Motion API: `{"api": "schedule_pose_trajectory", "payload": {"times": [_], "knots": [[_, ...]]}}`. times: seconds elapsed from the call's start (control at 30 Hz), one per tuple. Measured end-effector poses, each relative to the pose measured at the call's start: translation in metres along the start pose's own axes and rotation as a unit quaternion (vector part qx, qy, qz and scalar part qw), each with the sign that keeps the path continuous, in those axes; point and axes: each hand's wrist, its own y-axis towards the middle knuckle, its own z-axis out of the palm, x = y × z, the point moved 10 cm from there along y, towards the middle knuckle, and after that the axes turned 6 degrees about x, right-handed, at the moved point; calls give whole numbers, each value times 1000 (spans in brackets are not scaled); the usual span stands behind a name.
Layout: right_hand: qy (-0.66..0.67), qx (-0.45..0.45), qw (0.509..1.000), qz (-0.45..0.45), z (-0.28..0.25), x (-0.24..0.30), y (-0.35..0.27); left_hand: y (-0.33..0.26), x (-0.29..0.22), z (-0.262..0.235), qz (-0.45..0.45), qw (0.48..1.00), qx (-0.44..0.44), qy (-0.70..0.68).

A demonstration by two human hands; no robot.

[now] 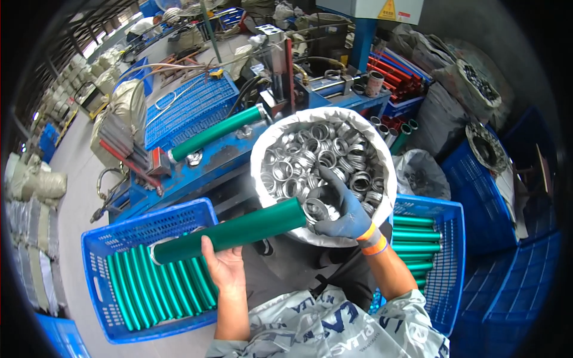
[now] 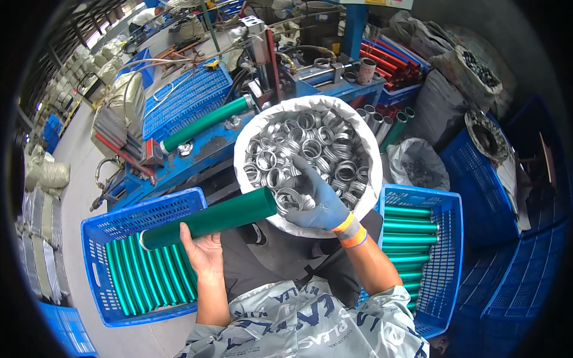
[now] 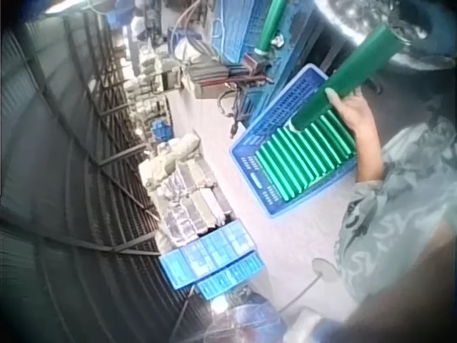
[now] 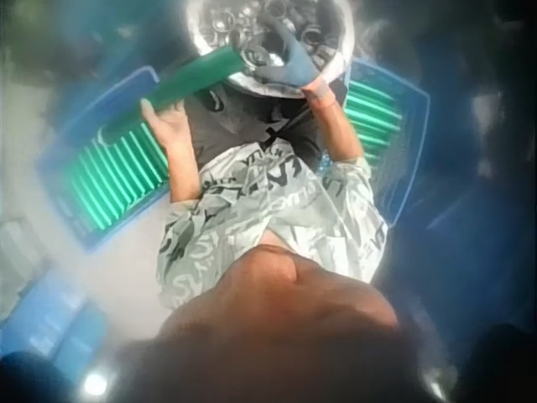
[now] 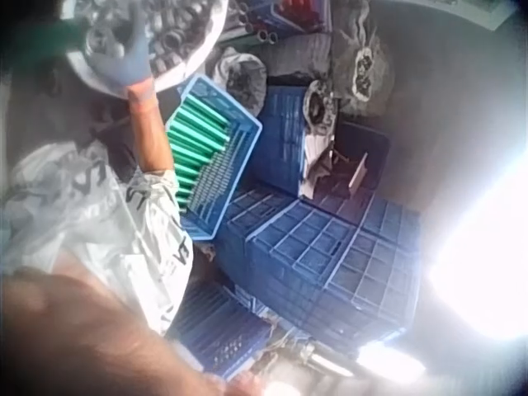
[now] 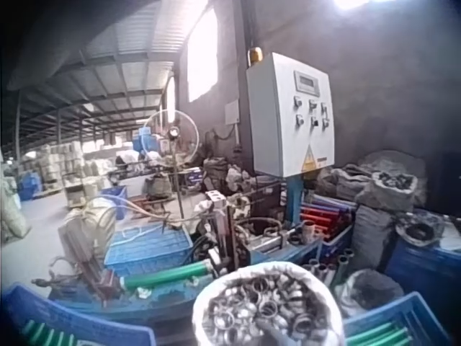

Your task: The person assembles metal rings onto green tubes by hand, then presses them using a pneumatic press machine.

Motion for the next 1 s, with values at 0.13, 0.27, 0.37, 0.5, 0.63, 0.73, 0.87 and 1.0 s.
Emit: {"api": "schedule_pose_trajectory", "payload": {"times": [0.13, 0.27, 0.37, 0.5, 0.63, 0.73, 0.87, 1.0], "knots": [[253, -32, 967, -5, -3, -14, -6, -3, -1, 10, 4, 1000, 6, 12], [224, 6, 974, 33, 2, -20, -9, -5, -2, 15, 9, 1000, 1, 5], [258, -41, 965, 35, 5, -24, -13, -7, -1, 15, 4, 1000, 4, 16], [232, -98, 967, 43, 10, -47, -7, -9, 3, 10, 4, 999, 7, 43], [145, -79, 986, 21, 33, -26, -8, -11, 1, 0, 16, 997, -5, 69], [70, -49, 996, 17, 43, -22, -10, -12, 5, 5, 20, 996, -5, 82], [14, -61, 996, 63, 55, -15, -13, -15, 1, 1, 26, 996, -16, 89], [-80, -71, 994, 11, 57, -7, -11, -20, -1, 2, 33, 995, -12, 97]]}}
